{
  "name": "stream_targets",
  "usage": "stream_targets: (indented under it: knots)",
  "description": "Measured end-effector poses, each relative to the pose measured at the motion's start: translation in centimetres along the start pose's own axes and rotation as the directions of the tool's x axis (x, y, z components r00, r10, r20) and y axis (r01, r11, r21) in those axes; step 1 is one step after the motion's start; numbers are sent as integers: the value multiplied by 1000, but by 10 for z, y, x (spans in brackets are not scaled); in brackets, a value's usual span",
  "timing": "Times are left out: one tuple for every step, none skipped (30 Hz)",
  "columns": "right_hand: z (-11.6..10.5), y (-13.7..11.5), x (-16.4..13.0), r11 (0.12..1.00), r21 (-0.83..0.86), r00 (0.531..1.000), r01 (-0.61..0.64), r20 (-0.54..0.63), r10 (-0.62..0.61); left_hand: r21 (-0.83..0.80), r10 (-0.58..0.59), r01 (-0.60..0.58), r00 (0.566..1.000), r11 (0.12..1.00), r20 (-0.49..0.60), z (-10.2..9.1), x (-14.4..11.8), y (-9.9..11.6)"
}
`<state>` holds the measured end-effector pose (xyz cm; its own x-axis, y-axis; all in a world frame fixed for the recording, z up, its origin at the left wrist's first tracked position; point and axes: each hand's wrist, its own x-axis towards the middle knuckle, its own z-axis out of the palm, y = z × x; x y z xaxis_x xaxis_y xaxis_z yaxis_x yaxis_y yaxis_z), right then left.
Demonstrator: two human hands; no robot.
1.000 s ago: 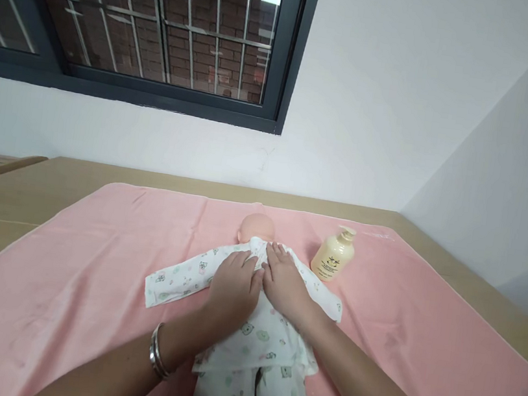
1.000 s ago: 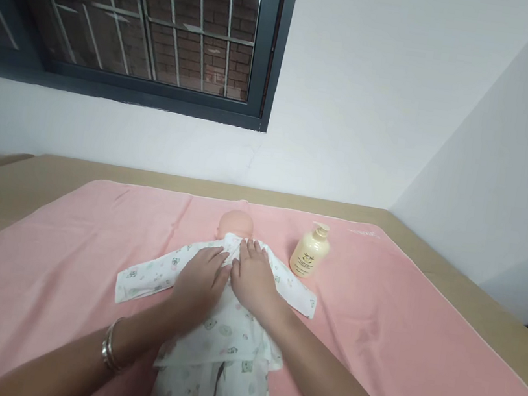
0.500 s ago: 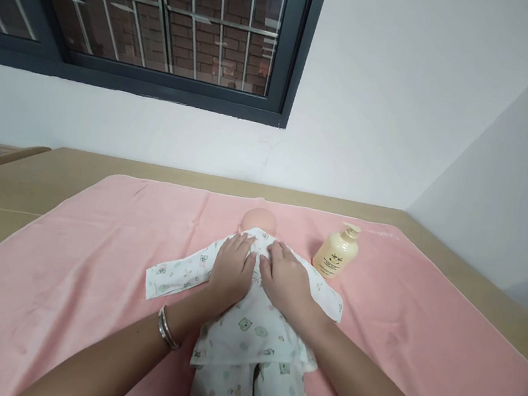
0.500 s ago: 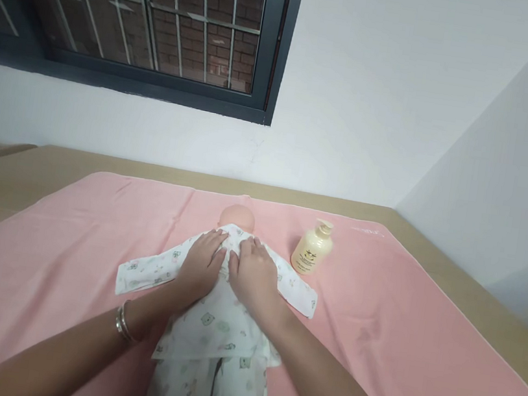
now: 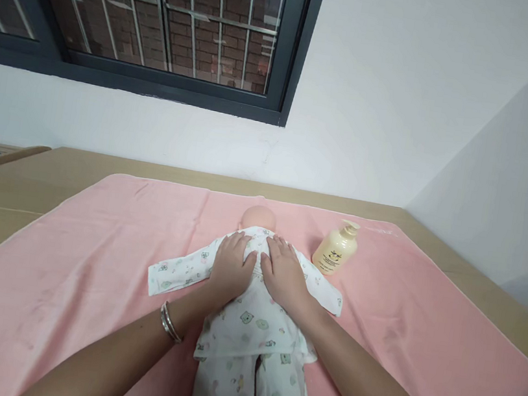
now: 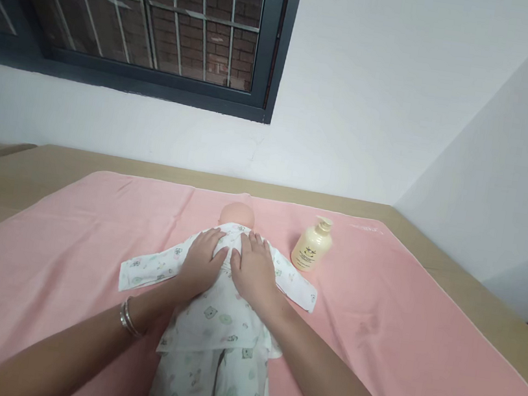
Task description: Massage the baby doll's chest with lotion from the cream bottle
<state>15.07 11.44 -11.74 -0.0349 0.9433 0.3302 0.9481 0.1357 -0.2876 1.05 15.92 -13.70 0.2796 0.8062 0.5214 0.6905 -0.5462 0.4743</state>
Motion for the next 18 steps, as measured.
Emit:
stream_targets:
  knots:
    - [0,0,0,1000,-3,1000,2,0,-2,-14,-17,17,1000,1000,6,-1,2,0]
    - [0,0,0,1000,-6,1000,3,-1,-3,-24,-34,35,999,999,16,-2,4,0]
    - [1,0,-1,1000,-10,1000,4,-2,-4,-27,-52,53,998,998,27,-3,5,0]
    - [1,0,-1,1000,-13,1000,3,-1,-3,-23,-69,70,997,997,34,-3,7,0]
    - [1,0,-1,1000,-15,1000,3,1,-3,-14,-80,80,996,997,37,-3,7,1]
    - [1,-1,-2,1000,-15,1000,1,3,-1,1,-82,82,996,997,38,-3,8,1]
    - [1,-1,-2,1000,-15,1000,-1,4,1,22,-78,77,996,997,37,-3,8,1]
    - [1,-1,-2,1000,-14,1000,-3,4,3,47,-68,66,997,997,36,-2,8,1]
    - [0,0,-2,1000,-12,1000,-5,2,5,74,-56,53,998,996,38,-2,8,1]
    - [0,0,-1,1000,-9,1000,-6,3,6,101,-45,40,998,994,43,-1,7,1]
    - [0,1,0,1000,-3,1000,-8,8,8,128,-39,33,998,991,47,-1,7,1]
    - [-1,2,1,1000,6,1000,-10,18,10,152,-36,28,998,988,51,-1,7,2]
    - [-1,3,3,1000,17,999,-12,31,11,173,-28,18,998,985,56,-2,6,3]
    - [-1,5,6,999,30,999,-14,48,12,193,-11,0,998,981,59,-3,5,4]
    - [-1,7,8,999,44,998,-16,64,13,213,15,-27,998,977,58,-5,3,7]
    - [-1,9,11,998,58,997,-19,78,14,234,48,-59,997,970,53,-6,0,10]
    - [-1,11,14,997,70,996,-22,90,15,257,83,-92,995,962,46,-8,-4,14]
    - [-1,13,16,996,82,995,-22,100,14,283,116,-123,992,951,40,-10,-9,19]
